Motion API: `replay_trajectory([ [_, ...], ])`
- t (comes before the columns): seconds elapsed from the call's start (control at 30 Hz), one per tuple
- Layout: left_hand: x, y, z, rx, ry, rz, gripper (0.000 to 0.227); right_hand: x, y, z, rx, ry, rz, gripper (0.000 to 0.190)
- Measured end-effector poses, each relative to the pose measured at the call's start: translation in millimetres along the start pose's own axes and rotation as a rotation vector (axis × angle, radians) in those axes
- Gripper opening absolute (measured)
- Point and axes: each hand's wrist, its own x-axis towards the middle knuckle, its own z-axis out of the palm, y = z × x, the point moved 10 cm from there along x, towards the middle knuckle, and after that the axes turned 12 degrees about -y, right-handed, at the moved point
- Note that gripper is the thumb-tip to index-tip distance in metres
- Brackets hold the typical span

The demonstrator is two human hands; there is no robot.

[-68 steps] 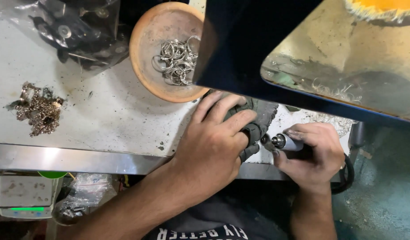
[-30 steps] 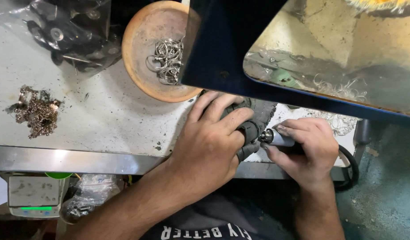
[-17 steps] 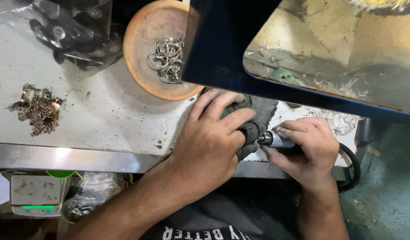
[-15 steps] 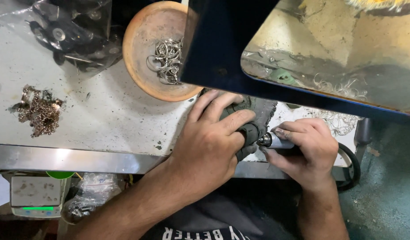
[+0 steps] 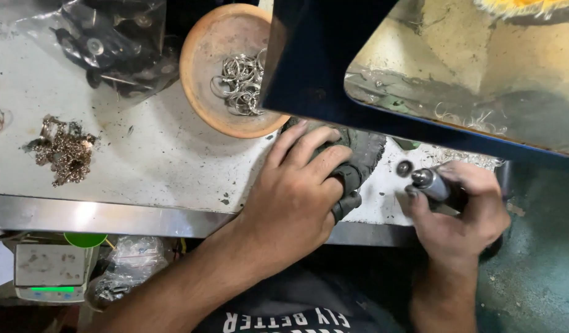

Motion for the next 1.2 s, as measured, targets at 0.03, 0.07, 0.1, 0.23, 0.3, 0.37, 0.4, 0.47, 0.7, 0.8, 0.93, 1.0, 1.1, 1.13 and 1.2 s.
replay_trajectory([
  [0.03, -0.6, 0.2, -0.3, 0.002, -0.002, 0.001, 0.012, 0.8, -7.0, -3.6, 0.001, 0.002, 0.001, 0.046],
  [0.07, -0.7, 0.2, 0.3, 0.013, -0.010, -0.006, 0.011, 1.5, -3.0, -4.8, 0.020, -0.022, 0.106, 0.056],
  [0.1, 0.1, 1.0, 1.5, 0.023, -0.022, -0.008, 0.009, -0.2, 1.2, -7.0, 0.038, -0.045, 0.216, 0.067],
  [0.23, 0.5, 5.1, 4.0, 0.063, -0.027, 0.000, 0.010, 16.0, -15.1, -4.5, -0.042, -0.072, 0.252, 0.069],
  [0.3, -0.2, 4.9, 3.9, 0.067, -0.026, -0.016, 0.012, 29.0, -19.2, 5.7, 0.005, -0.162, 0.310, 0.081],
  [0.37, -2.3, 4.9, 3.6, 0.076, -0.023, -0.024, 0.009, 28.9, -17.2, 7.8, 0.015, -0.171, 0.322, 0.083],
  [0.4, -3.3, 4.2, 3.3, 0.080, -0.022, -0.036, 0.006, 28.7, -15.3, 10.0, 0.023, -0.186, 0.335, 0.084],
  [0.47, -7.0, 5.2, -0.1, 0.103, -0.027, -0.036, 0.006, 24.4, -4.6, 12.0, -0.049, -0.197, 0.370, 0.087],
  [0.7, -18.7, 11.3, -2.5, 0.076, -0.134, 0.016, 0.018, 27.9, 13.6, 17.5, -0.151, -0.275, 0.485, 0.079],
  [0.8, -16.0, 9.3, -9.7, -0.025, -0.153, -0.008, 0.027, 26.7, 16.7, 17.3, -0.156, -0.281, 0.489, 0.084],
  [0.93, -2.8, -0.1, -16.7, -0.104, -0.152, -0.118, 0.041, 20.7, 6.0, 9.0, -0.165, -0.121, 0.267, 0.101],
  [1.0, 9.6, 2.0, -5.3, -0.004, -0.298, -0.135, 0.030, 23.9, 3.7, 5.7, -0.214, -0.110, 0.279, 0.103],
  [1.1, 21.2, 11.5, -3.5, -0.032, -0.288, -0.053, 0.020, 27.9, -7.0, 3.1, -0.189, -0.100, 0.214, 0.100],
  [1.13, 21.1, 7.7, -0.4, -0.030, -0.289, -0.053, 0.020, 28.1, -7.8, 3.7, -0.187, -0.098, 0.214, 0.100],
  [1.2, 20.4, 4.7, 1.7, -0.024, -0.232, -0.006, 0.021, 25.5, -8.1, 3.9, -0.165, -0.080, 0.228, 0.102],
])
